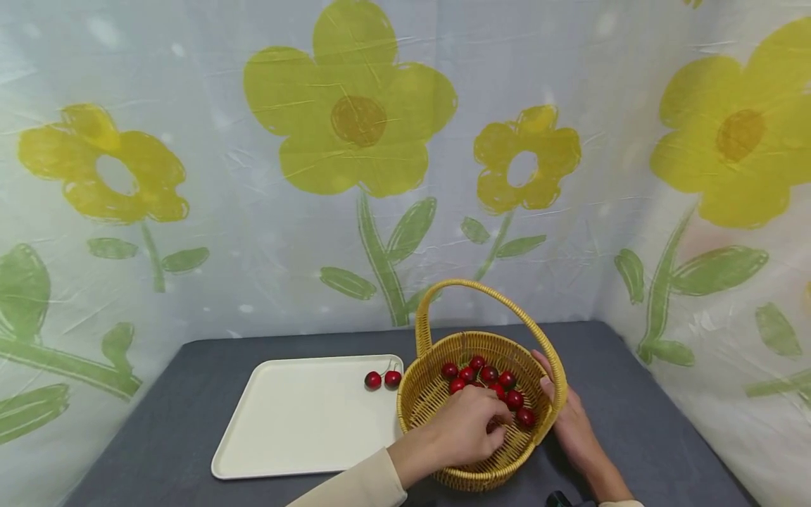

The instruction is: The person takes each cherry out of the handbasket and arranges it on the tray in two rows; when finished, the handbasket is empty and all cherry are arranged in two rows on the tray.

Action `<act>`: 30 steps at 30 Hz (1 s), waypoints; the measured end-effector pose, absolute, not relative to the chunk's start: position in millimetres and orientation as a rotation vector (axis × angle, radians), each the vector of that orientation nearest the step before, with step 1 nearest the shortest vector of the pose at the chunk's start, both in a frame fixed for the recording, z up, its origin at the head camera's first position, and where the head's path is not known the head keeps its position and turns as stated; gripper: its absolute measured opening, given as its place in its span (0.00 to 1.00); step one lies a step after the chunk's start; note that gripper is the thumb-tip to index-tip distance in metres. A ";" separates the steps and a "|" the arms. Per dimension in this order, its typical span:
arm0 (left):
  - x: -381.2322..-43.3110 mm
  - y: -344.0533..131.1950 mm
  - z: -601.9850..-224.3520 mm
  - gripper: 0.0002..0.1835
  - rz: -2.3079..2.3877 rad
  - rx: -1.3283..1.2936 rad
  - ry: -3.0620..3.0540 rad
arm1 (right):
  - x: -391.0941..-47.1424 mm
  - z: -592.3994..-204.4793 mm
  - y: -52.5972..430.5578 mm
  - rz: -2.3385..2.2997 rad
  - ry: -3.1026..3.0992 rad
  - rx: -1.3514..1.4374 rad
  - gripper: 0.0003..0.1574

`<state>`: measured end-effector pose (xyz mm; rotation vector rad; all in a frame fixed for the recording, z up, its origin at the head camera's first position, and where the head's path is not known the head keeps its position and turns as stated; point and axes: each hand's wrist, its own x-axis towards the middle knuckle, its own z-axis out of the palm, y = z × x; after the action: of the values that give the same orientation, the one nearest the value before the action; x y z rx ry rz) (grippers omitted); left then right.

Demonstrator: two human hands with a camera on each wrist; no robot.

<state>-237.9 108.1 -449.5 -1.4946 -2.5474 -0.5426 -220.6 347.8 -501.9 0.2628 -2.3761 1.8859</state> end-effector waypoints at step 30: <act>-239.9 100.6 -450.4 0.17 -0.963 -1.342 -2.768 | -220.0 -500.8 346.6 1.870 -2.388 0.251 0.37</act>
<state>-239.9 100.6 -450.4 -1.3416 -2.7681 -0.9631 -220.0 346.6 -500.8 0.2514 -2.3879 1.8705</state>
